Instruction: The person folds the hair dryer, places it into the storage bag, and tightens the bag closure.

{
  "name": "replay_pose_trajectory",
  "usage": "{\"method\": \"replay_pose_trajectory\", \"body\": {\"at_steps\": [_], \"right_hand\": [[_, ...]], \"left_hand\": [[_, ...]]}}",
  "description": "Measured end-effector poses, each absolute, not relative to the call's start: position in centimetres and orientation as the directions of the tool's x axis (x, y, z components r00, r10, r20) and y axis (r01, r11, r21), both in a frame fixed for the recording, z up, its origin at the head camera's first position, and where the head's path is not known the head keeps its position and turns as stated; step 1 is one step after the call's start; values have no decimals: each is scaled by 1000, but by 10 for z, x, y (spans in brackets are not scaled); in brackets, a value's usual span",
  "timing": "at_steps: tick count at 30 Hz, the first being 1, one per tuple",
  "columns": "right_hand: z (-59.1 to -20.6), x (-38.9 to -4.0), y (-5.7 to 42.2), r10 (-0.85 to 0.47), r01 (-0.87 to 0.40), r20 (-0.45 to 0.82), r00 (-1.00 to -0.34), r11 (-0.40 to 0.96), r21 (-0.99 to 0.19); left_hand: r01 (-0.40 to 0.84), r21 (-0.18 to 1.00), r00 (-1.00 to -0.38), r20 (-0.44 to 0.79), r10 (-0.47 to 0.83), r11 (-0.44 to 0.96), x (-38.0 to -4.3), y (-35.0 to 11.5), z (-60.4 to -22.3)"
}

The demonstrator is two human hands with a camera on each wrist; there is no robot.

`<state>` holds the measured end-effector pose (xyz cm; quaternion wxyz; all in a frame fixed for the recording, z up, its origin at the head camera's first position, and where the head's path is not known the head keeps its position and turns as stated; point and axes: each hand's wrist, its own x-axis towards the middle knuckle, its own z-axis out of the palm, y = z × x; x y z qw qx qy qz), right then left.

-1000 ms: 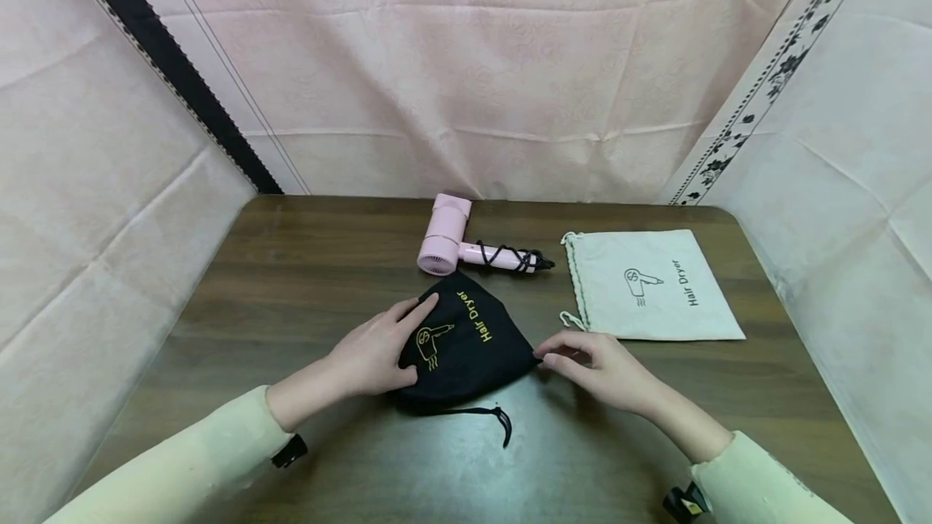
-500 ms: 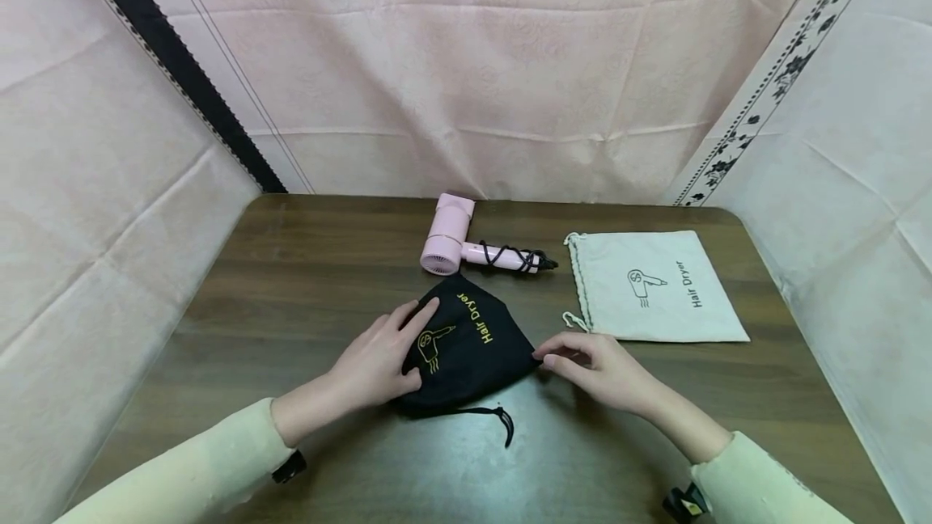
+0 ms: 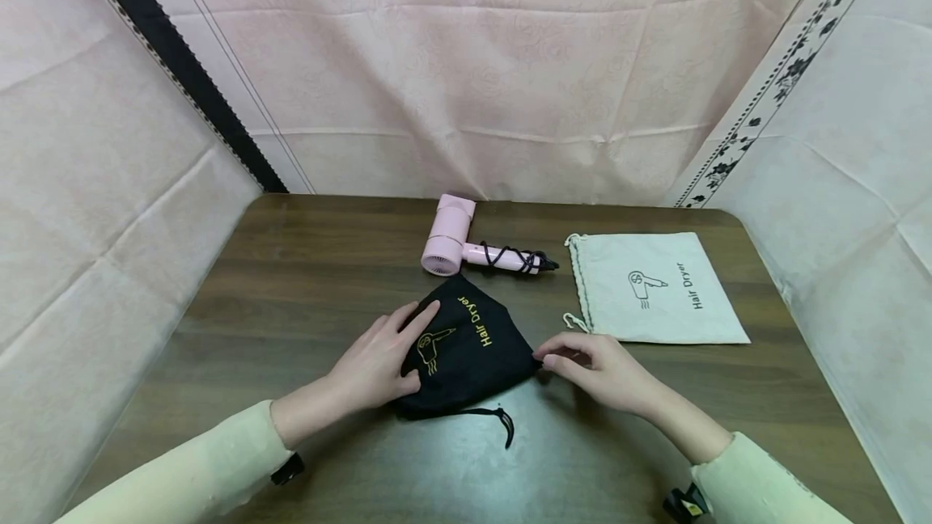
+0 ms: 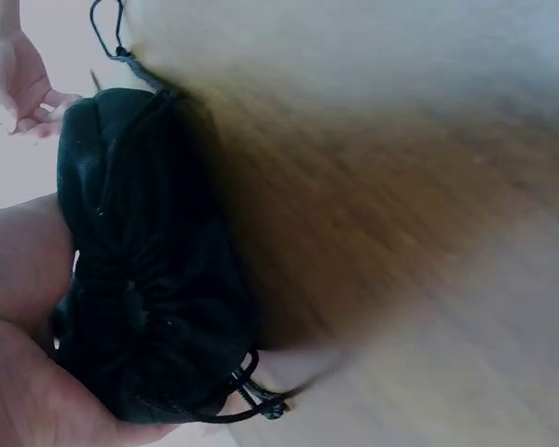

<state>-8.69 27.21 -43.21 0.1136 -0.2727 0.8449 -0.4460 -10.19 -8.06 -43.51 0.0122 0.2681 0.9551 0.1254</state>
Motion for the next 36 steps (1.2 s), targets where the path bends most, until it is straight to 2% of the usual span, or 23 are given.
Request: {"method": "replay_pose_trajectory", "body": {"at_steps": [5,11,21,27,36], "right_hand": [[-433,-88,272,-557,-343,38,-830,455,-822],[-433,-91,270,-569,-334,15,-822,460,-823],[-432,-95,267,-582,-333,9,-813,452,-828],[-430,-96,265,-592,-332,1,-806,450,-829],[-426,-98,259,-583,-375,41,-812,466,-801]], "left_hand": [[533,212,-846,119,519,819,-98,-86,-434],[570,115,-815,212,540,814,-93,-97,-429],[562,29,-790,313,527,826,-85,-132,-421],[528,64,-797,381,468,847,-93,-154,-413],[384,220,-876,395,277,897,-115,-185,-410]]}}
